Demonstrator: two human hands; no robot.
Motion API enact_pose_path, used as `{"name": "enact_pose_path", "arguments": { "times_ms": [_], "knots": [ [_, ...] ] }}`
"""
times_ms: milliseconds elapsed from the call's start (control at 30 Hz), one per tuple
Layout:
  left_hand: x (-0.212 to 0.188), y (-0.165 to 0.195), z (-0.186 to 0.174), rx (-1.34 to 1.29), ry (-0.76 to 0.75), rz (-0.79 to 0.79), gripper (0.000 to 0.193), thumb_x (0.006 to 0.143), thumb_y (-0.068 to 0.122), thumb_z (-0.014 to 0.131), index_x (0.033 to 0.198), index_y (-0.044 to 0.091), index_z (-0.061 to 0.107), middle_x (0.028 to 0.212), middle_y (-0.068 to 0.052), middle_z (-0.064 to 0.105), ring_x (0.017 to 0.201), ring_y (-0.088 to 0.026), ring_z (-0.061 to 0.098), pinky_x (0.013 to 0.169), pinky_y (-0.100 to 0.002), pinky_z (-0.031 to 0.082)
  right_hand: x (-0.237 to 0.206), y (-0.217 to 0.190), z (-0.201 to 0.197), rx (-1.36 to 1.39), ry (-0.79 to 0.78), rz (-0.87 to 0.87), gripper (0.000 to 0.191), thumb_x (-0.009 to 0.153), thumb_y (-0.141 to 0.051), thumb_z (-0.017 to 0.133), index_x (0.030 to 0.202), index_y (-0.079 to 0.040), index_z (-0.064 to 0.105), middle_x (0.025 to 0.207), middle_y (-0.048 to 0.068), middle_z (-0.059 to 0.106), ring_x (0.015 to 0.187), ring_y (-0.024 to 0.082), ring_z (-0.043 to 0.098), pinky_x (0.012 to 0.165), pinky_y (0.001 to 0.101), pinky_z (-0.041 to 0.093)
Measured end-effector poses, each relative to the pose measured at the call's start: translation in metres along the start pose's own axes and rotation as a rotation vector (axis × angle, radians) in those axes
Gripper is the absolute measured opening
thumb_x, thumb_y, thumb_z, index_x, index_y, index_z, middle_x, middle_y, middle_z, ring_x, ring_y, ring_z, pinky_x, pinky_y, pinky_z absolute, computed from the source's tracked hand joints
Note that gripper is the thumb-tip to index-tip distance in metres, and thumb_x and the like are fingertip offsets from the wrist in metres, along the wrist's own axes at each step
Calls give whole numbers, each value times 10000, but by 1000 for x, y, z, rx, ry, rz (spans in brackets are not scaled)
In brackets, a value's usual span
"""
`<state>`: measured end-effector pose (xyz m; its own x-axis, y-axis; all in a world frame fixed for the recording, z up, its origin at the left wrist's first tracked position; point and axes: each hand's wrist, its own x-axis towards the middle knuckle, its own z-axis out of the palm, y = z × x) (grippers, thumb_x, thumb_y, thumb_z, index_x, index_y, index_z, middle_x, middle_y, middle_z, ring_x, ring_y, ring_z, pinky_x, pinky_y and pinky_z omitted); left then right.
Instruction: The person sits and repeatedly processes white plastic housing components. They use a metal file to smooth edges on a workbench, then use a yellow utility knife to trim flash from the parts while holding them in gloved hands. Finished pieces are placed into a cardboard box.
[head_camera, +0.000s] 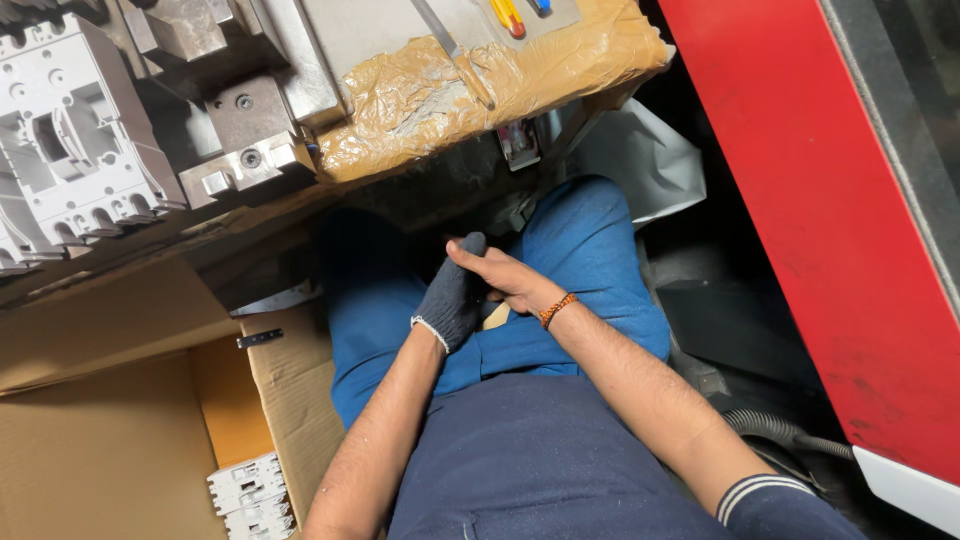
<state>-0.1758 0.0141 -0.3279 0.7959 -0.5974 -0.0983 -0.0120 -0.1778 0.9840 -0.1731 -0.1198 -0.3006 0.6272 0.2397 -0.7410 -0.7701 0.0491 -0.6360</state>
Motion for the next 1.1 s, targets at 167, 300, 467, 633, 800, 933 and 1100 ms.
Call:
{"name": "enact_pose_path", "arguments": {
  "times_ms": [167,300,467,633,800,933,1100],
  "knots": [
    [0,6,-2,-788,73,-523,283,1013,280,536,1241,115,561,1068,-42,624,925,-160,572,770,-320,532,4,-4,9,23,13,-5,875,795,-762,563,1452,-185,535,1448,209,539,1401,435,431,1115,714,199],
    [7,18,-1,-1092,255,-736,364,1004,435,537,1064,83,607,959,-89,645,825,-196,570,682,-324,528,10,-8,17,18,107,78,965,798,-818,526,1359,-36,596,1402,100,583,1288,268,478,901,540,351],
    [9,29,-1,-908,327,-816,420,946,526,614,927,107,609,814,-68,569,690,-199,504,547,-368,437,12,-7,14,-66,107,4,872,823,-808,520,1076,6,703,1187,105,696,1021,197,597,673,361,424],
    [10,33,-1,-862,364,-863,427,950,531,611,943,105,606,812,-68,567,685,-195,490,550,-372,442,15,-5,8,-104,83,-44,845,893,-788,523,977,31,714,1082,159,701,890,261,554,667,415,359],
    [10,24,-1,-857,375,-826,416,937,508,587,1010,102,645,880,-80,646,744,-190,580,625,-353,517,21,-3,6,-77,87,-34,862,865,-728,552,1142,82,644,1267,218,675,1192,335,627,925,609,468],
    [11,20,1,-852,375,-785,420,948,513,610,1003,96,621,888,-101,607,727,-198,552,598,-369,494,22,-5,4,4,85,-2,833,875,-621,624,1296,96,569,1380,252,611,1317,403,562,1043,709,355],
    [14,32,2,-759,371,-835,392,924,512,572,1011,132,606,919,-92,643,748,-199,602,588,-369,520,19,-10,2,43,59,13,730,847,-543,644,1331,2,606,1370,195,623,1299,365,554,1054,680,344]
  ]
}}
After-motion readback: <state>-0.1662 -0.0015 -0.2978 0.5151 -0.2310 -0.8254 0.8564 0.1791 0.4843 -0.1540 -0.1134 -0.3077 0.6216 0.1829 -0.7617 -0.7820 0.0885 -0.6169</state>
